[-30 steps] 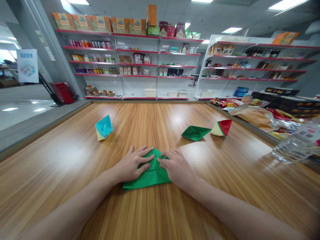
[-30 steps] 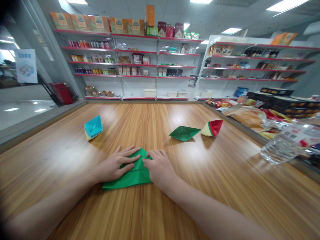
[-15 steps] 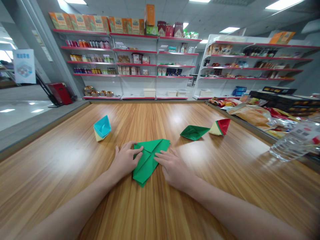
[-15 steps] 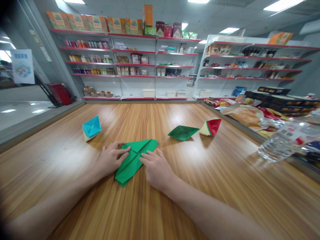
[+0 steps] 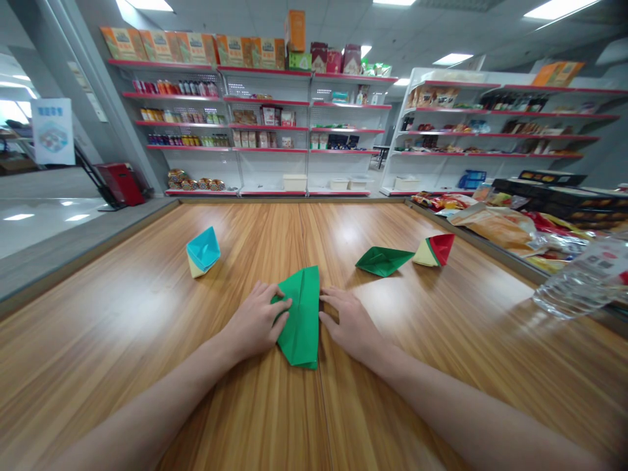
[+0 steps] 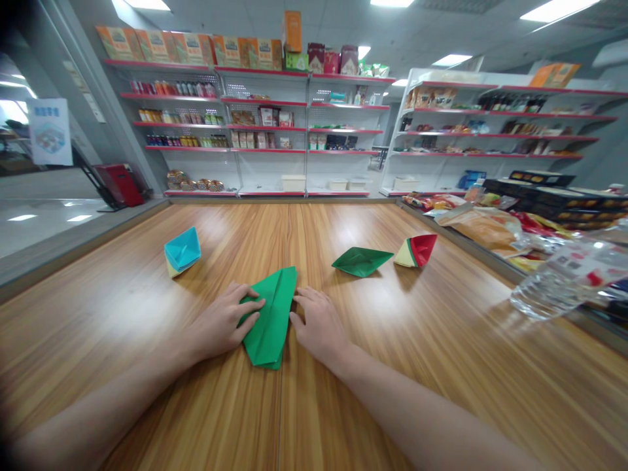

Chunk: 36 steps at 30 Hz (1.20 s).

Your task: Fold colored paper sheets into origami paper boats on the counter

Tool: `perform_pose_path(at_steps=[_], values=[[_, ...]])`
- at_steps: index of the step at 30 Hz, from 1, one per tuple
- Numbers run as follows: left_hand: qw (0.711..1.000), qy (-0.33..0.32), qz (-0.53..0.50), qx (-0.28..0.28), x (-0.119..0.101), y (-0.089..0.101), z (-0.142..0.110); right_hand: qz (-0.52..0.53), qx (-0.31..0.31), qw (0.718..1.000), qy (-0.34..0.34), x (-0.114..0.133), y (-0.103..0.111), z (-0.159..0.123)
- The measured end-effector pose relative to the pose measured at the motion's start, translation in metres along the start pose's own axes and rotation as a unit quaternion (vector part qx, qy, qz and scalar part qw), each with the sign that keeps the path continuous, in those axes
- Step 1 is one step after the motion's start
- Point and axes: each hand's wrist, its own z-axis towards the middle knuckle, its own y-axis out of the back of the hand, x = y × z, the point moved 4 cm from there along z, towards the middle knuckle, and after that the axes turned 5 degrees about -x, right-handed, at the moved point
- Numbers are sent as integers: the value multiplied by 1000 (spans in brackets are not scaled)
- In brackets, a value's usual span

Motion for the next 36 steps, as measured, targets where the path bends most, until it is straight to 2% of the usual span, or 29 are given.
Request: perform_pose_path(at_steps=[7,17,24,32,36], values=[[997,-1,-55,51,1,-11,-2,13,1,1000,19,0,1,1],[996,9,-72,50,-1,-5,-3,17,-16,1000,20,5,2,0],[996,5,-68,51,1,-6,-4,43,-39,997,48,15,10,2],[993,21,-98,68,1,-8,-3,66,-53,995,48,17,13,2],[991,32,-115,54,2,-8,-3,59,-57,995,47,18,14,3]])
